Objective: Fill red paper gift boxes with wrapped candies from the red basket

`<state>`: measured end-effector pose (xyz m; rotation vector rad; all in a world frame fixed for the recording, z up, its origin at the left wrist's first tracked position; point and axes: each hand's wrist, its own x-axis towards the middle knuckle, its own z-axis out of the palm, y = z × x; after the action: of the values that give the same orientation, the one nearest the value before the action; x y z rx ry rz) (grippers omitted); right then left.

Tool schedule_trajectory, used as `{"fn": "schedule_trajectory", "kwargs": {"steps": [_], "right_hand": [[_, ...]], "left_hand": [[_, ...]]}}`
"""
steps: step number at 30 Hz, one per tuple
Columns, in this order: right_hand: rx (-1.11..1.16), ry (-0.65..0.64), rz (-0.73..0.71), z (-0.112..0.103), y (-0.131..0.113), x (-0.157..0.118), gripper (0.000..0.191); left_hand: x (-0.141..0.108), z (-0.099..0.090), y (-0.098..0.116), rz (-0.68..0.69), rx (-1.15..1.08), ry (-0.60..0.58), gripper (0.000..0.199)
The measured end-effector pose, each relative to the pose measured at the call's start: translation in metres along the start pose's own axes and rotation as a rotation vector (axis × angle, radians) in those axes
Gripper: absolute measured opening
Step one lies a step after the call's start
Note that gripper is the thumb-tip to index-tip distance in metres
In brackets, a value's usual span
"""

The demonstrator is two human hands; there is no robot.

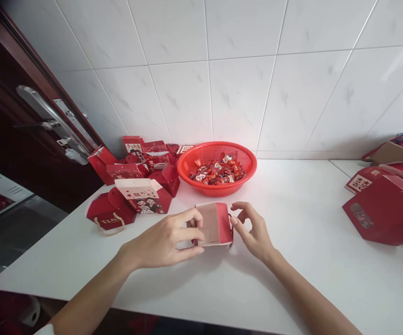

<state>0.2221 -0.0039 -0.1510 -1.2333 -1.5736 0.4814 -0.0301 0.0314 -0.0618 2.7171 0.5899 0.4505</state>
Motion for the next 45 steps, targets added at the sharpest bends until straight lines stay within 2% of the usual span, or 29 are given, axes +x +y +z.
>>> {"fn": "schedule_trajectory", "kwargs": {"steps": [3,7,12,15,18,21,28,35,38,41,45], "right_hand": [[0.05,0.021,0.058,-0.001,-0.006,0.0,0.04],[0.055,0.034,0.165,-0.004,-0.015,0.003,0.053],[0.149,0.034,0.248,-0.009,-0.018,0.004,0.051],[0.287,0.008,0.278,-0.011,-0.014,0.002,0.044],[0.372,-0.023,0.301,-0.01,-0.013,0.001,0.037],[0.429,-0.034,0.331,-0.009,-0.016,0.002,0.025],[0.565,-0.068,0.445,-0.008,-0.014,0.007,0.015],[0.608,-0.1,0.49,-0.008,-0.005,0.006,0.016],[0.618,-0.105,0.504,-0.007,-0.006,0.007,0.017],[0.614,-0.108,0.525,-0.007,-0.008,0.009,0.019],[0.61,-0.11,0.527,-0.007,-0.009,0.01,0.019]], "left_hand": [[0.015,0.007,-0.004,0.041,-0.025,-0.005,0.014],[0.024,0.013,-0.007,0.097,-0.028,0.01,0.017],[0.024,0.013,-0.009,0.096,-0.092,0.085,0.032],[0.022,0.012,-0.012,0.042,-0.084,0.176,0.035],[0.021,0.01,-0.017,-0.012,-0.13,0.228,0.02],[0.019,0.007,-0.023,-0.082,-0.215,0.271,0.029],[0.018,0.004,-0.044,-0.286,-0.529,0.236,0.044],[0.004,0.009,-0.064,-0.453,-0.806,0.273,0.039],[-0.005,0.012,-0.071,-0.391,-0.728,0.246,0.037],[-0.012,0.017,-0.078,-0.291,-0.515,0.222,0.034],[-0.014,0.021,-0.079,-0.229,-0.26,0.205,0.034]]}}
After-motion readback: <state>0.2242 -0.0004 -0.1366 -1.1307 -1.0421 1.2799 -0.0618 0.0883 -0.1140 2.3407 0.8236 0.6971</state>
